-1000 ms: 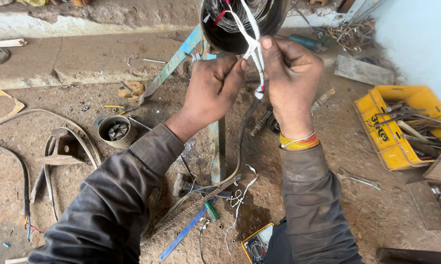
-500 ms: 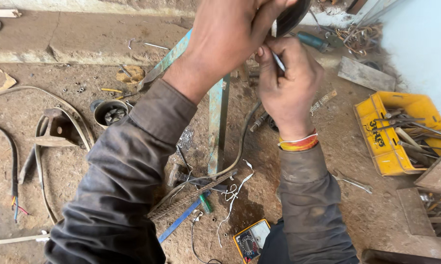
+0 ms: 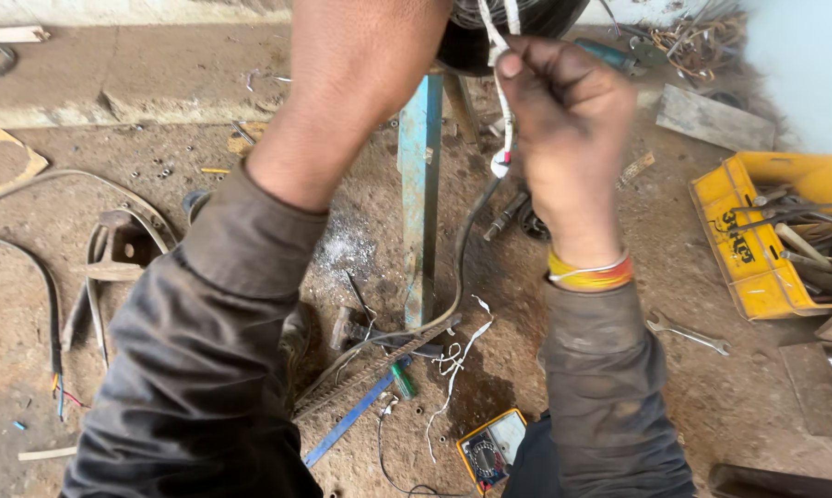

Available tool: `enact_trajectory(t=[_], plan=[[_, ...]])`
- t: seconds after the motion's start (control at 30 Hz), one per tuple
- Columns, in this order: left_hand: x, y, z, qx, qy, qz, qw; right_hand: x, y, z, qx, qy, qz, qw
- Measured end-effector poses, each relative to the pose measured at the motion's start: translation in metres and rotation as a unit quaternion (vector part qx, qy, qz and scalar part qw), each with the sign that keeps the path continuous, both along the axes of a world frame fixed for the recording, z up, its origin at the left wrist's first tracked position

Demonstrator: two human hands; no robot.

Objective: The person sits on the ground of a repair workshop and joins white electrical wires by twisting their ends together by hand, working on the lead wires emerging from a motor or hub assembly. They repeatedly align, twist, and reposition the wire ends, occasionally pulling the joined wires taut.

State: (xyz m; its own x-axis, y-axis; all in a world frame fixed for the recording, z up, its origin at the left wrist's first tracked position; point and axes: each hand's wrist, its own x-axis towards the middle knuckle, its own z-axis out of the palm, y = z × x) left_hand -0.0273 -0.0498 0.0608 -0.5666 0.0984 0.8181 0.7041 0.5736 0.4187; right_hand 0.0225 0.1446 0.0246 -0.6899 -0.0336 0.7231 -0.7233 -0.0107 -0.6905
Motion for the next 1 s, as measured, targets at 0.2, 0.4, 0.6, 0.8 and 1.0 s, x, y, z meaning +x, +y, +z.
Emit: enact_trajectory(t=[0.2,0.4,0.6,0.8,1.0], plan=[[0.024,-0.003,0.001,-0.011,-0.080,-0.240,0.967,0.001,0.018,0.015,-0.141,-0.230,0.192,0.944],[0.032,0.016,-0.014,-0.022,-0.099,-0.180,0.978,0.002,0.018,0.016,-0.119,-0.212,0.207,0.948],[0.028,0.011,-0.023,0.067,-0.129,-0.373,0.916,-0.001,0.014,0.010,-0.060,-0.137,0.118,0.982],[0.021,0.015,-0.028,0.224,-0.099,-0.400,0.883,-0.006,0.010,-0.002,-0.067,-0.037,0.097,0.992],[0.015,0.042,-0.016,0.296,-0.018,-0.275,0.914,-0.007,-0.002,-0.020,0.180,0.256,-0.201,0.928]])
